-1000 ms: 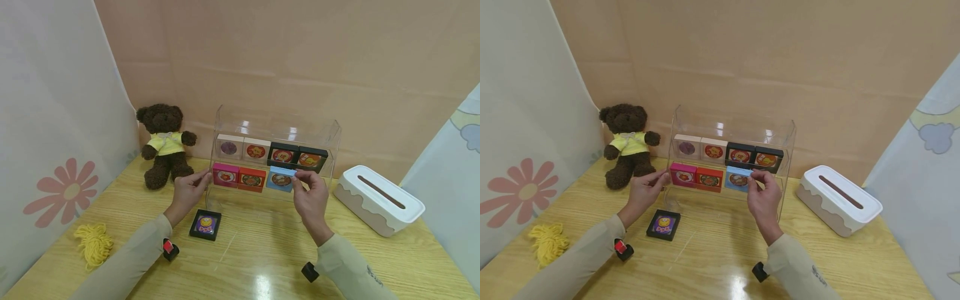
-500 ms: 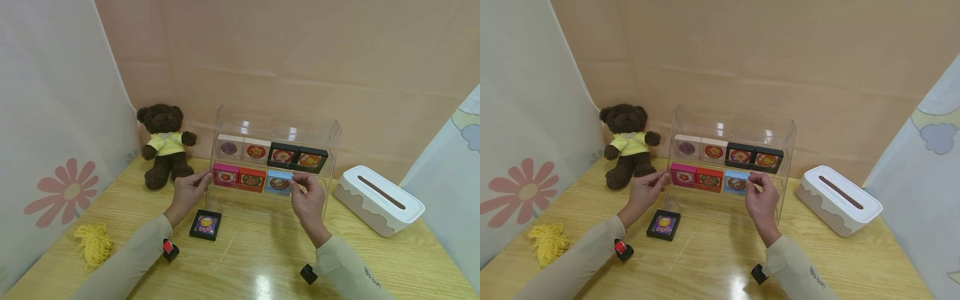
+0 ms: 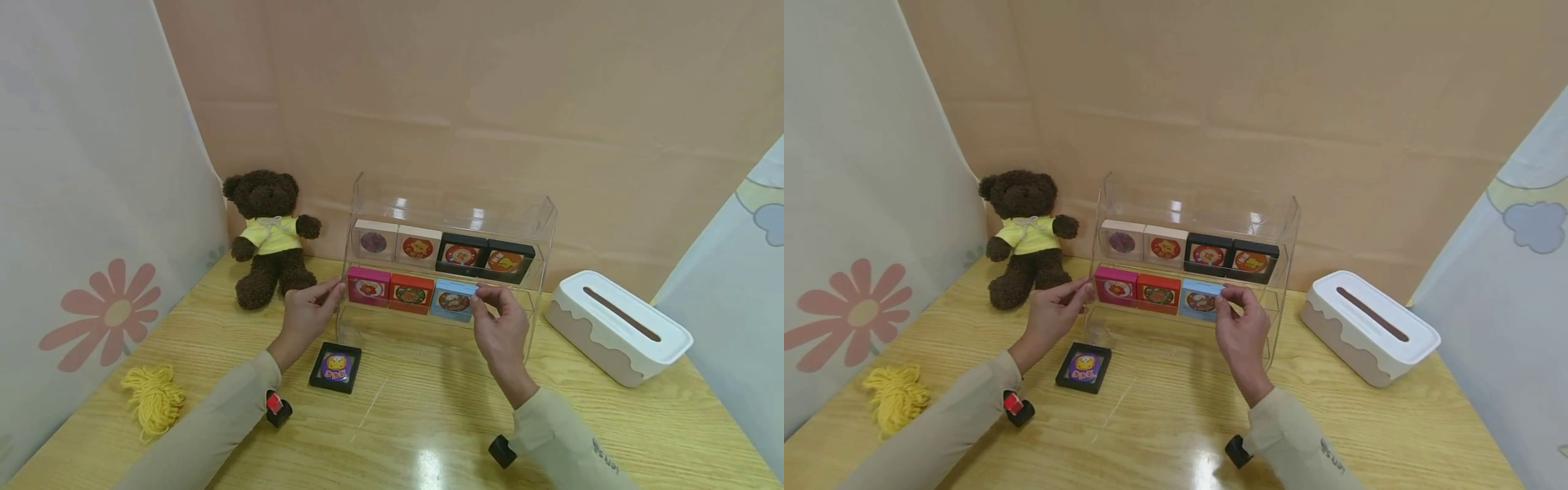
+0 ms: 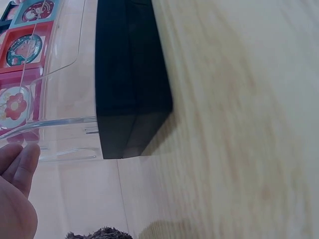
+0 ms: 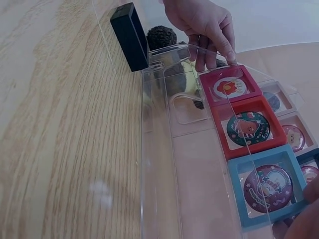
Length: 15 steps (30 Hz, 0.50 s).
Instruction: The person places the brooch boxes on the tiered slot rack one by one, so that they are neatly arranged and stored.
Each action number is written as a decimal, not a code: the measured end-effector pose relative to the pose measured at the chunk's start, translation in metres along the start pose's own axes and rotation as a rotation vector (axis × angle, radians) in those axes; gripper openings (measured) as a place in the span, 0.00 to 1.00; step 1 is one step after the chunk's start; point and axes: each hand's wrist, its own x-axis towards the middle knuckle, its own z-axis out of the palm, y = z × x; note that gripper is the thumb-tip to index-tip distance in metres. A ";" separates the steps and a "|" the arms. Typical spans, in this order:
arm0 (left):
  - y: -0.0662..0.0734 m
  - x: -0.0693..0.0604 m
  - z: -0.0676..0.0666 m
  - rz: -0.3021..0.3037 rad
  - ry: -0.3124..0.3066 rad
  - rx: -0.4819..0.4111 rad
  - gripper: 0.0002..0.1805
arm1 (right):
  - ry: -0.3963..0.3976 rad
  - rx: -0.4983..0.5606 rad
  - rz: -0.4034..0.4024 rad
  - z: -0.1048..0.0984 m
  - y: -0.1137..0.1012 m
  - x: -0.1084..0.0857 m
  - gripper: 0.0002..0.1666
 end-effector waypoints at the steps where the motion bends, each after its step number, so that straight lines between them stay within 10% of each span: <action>1: 0.000 0.000 0.000 0.000 0.001 0.005 0.09 | 0.000 0.012 0.003 0.000 0.000 0.000 0.03; 15: 0.000 -0.001 -0.001 -0.001 0.000 0.015 0.09 | 0.047 0.076 -0.070 0.000 -0.028 -0.014 0.06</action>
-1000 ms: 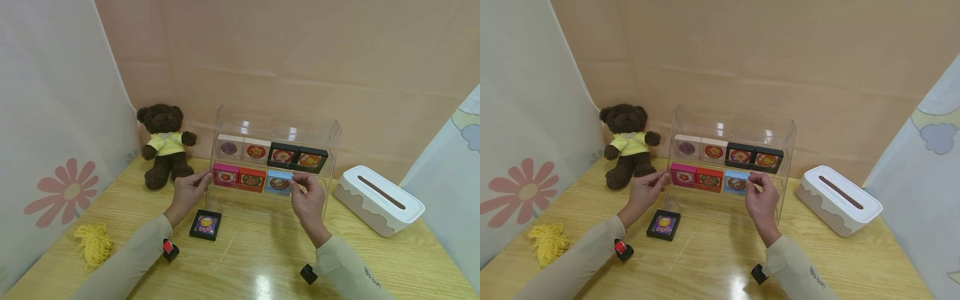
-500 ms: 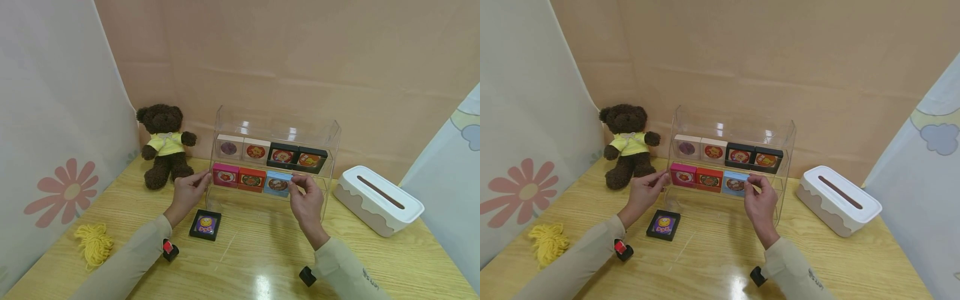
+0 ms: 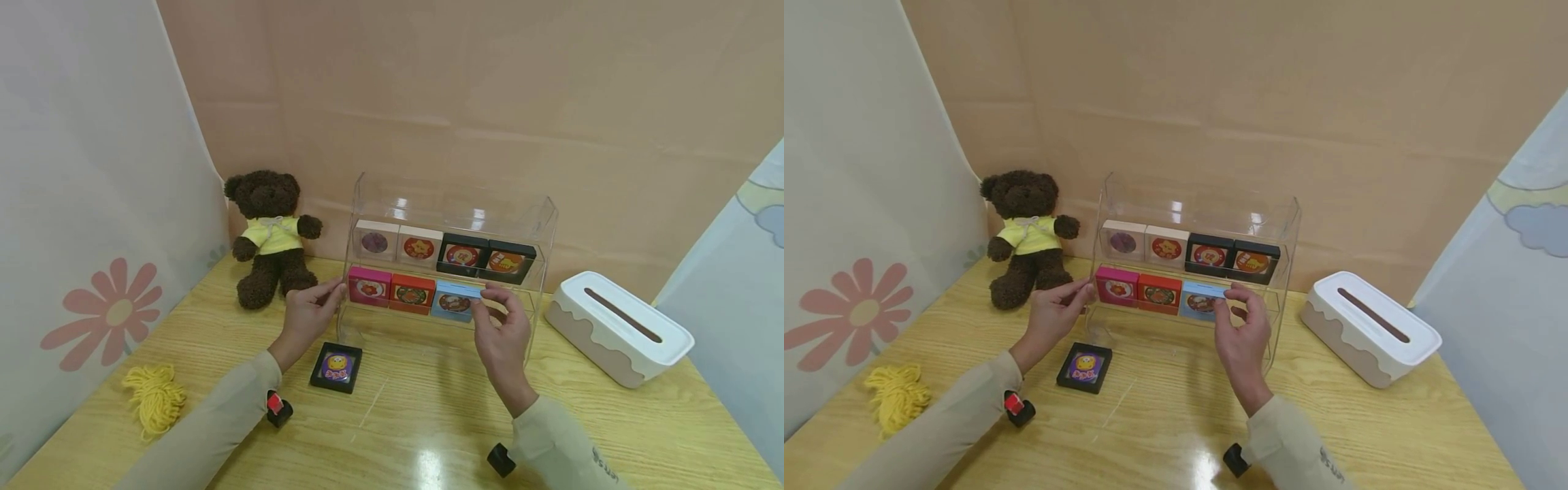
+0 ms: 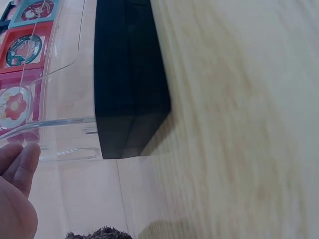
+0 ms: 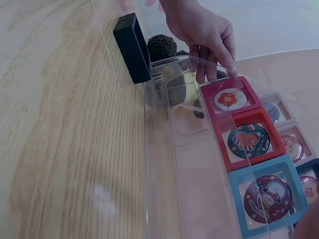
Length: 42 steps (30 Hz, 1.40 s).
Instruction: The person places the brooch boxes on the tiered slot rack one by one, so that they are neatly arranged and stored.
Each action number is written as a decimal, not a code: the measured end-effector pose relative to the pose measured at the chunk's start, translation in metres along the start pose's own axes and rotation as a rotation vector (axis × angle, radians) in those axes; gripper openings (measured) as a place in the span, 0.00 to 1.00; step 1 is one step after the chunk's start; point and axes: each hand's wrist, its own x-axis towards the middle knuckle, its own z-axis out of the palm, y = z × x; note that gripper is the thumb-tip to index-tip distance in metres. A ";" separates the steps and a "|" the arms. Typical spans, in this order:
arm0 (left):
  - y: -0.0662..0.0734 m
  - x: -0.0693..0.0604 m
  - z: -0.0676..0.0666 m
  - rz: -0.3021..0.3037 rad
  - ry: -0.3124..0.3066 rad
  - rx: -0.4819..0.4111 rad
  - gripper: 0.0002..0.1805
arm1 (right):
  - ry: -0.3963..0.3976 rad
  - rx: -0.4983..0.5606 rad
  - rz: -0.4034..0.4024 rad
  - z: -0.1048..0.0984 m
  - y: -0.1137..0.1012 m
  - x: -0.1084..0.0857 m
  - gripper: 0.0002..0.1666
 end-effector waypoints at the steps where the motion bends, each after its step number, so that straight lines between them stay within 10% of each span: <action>1: 0.000 0.000 0.000 -0.003 0.000 -0.003 0.10 | 0.016 0.007 -0.034 0.001 -0.005 -0.002 0.06; 7: 0.001 0.001 0.001 -0.010 -0.005 -0.004 0.10 | 0.016 0.048 -0.214 0.007 -0.021 -0.012 0.05; 14: 0.002 0.003 0.001 0.003 -0.007 -0.020 0.09 | -0.145 0.132 -0.249 0.019 -0.027 -0.027 0.09; 27: 0.001 0.000 -0.001 -0.008 -0.010 -0.010 0.10 | -0.533 0.083 -0.038 0.048 0.002 -0.060 0.14; 42: 0.002 -0.001 -0.001 -0.012 -0.015 0.022 0.09 | -0.781 0.062 0.106 0.069 0.017 -0.080 0.23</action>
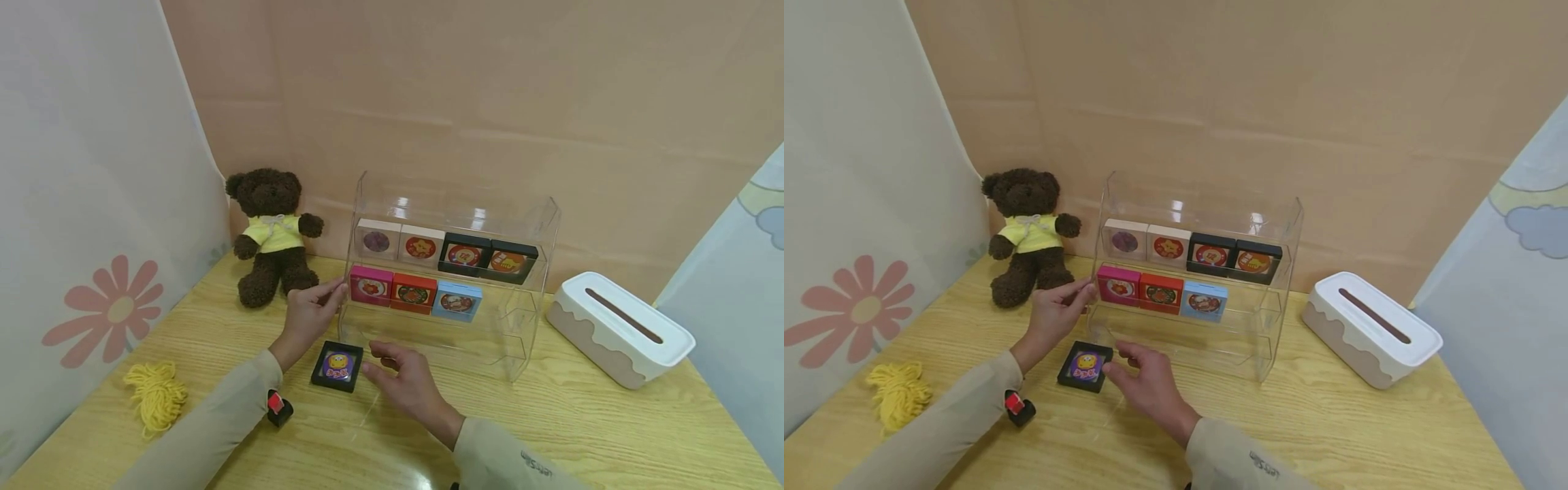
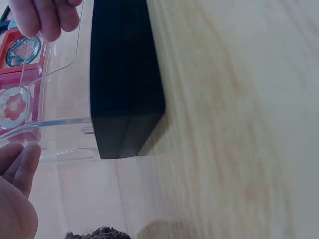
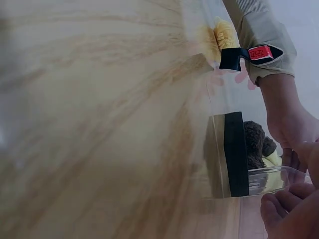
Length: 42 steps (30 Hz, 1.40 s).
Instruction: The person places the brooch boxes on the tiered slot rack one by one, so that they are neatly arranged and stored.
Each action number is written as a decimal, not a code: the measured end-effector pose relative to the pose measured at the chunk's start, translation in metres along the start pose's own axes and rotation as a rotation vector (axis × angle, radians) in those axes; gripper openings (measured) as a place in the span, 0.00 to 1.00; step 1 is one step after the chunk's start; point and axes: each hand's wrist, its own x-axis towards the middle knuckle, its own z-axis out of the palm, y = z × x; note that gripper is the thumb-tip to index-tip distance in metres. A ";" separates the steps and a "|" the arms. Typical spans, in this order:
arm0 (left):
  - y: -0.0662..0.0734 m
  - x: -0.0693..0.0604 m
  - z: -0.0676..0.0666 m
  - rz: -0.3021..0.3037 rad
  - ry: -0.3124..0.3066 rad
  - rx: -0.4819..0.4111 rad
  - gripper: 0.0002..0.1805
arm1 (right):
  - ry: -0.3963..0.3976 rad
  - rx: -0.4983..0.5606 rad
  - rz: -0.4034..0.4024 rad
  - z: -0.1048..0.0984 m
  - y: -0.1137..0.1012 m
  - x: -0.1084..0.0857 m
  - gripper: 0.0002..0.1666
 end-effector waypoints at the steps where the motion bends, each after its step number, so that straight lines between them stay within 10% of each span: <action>1: 0.000 0.000 0.000 0.000 -0.001 0.001 0.09 | -0.005 0.005 0.003 0.001 0.001 0.000 0.23; 42: -0.003 -0.003 0.000 0.033 0.013 -0.018 0.09 | -0.105 -0.379 0.081 0.019 0.004 0.014 0.35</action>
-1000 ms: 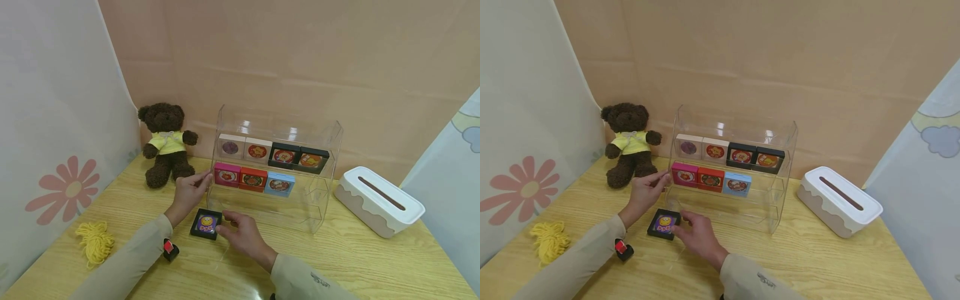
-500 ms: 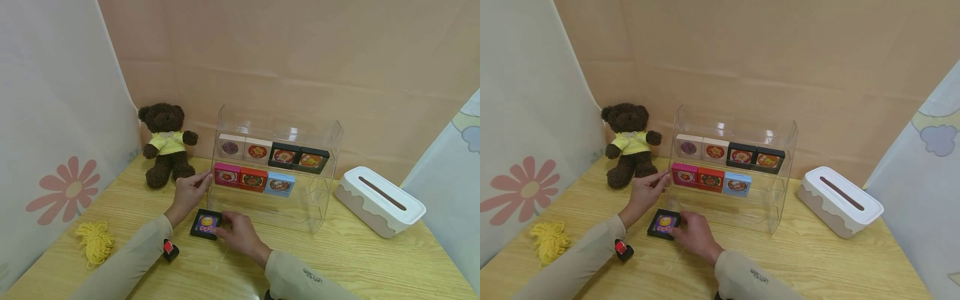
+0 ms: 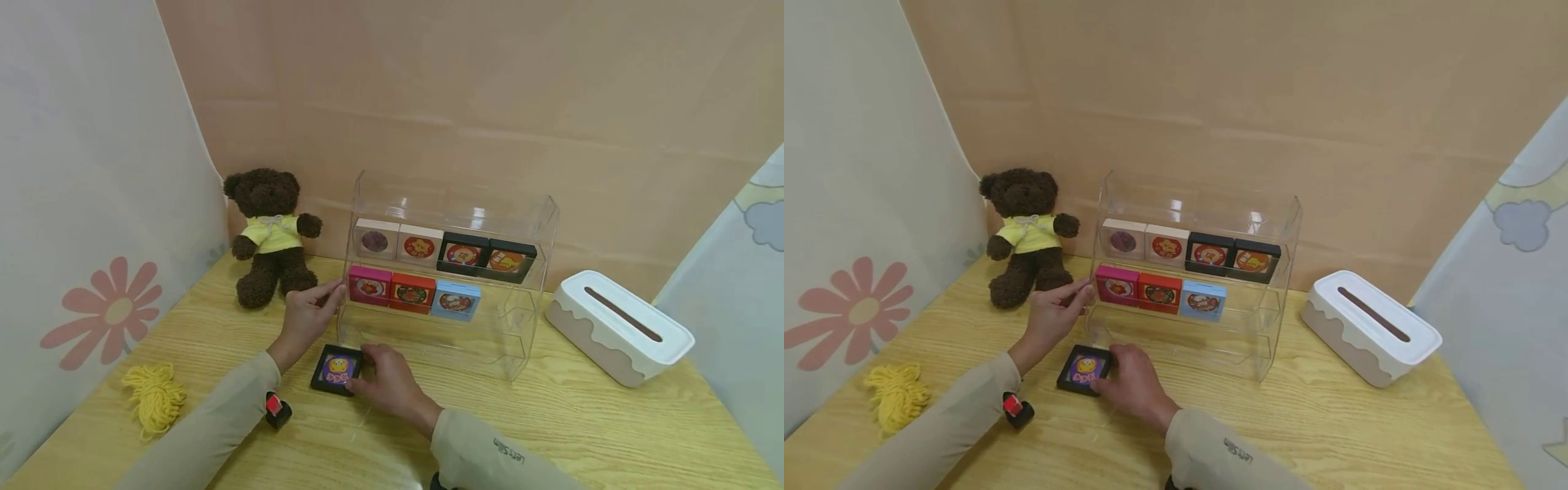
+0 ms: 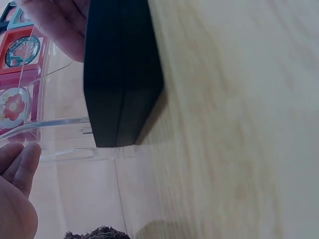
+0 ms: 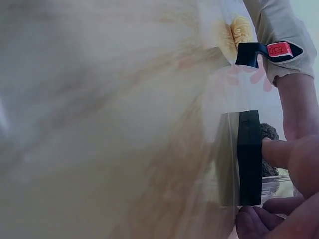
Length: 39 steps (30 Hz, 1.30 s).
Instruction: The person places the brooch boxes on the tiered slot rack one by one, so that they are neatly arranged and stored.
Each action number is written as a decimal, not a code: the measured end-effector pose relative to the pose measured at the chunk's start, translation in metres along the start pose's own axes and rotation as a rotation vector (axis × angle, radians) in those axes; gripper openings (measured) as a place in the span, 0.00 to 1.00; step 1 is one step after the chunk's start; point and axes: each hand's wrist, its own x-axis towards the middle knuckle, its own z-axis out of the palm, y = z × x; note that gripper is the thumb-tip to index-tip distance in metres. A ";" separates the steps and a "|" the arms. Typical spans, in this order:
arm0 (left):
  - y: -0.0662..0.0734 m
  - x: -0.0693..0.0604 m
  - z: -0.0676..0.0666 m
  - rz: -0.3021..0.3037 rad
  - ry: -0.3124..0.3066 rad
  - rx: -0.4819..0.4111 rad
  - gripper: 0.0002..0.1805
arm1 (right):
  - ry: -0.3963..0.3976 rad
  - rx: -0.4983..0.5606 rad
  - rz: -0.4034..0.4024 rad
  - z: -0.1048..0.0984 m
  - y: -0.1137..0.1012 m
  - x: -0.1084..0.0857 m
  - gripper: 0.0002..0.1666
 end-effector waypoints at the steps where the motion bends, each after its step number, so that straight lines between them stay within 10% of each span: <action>1: 0.000 0.000 0.000 0.000 -0.002 0.001 0.09 | -0.011 -0.001 0.007 0.000 0.000 -0.001 0.36; 14: -0.002 -0.001 -0.001 -0.011 0.004 0.004 0.09 | -0.155 -0.021 0.004 -0.011 0.000 -0.011 0.34; 39: 0.000 0.000 0.000 0.014 -0.003 0.040 0.09 | 0.063 0.386 -0.043 -0.014 -0.005 -0.024 0.04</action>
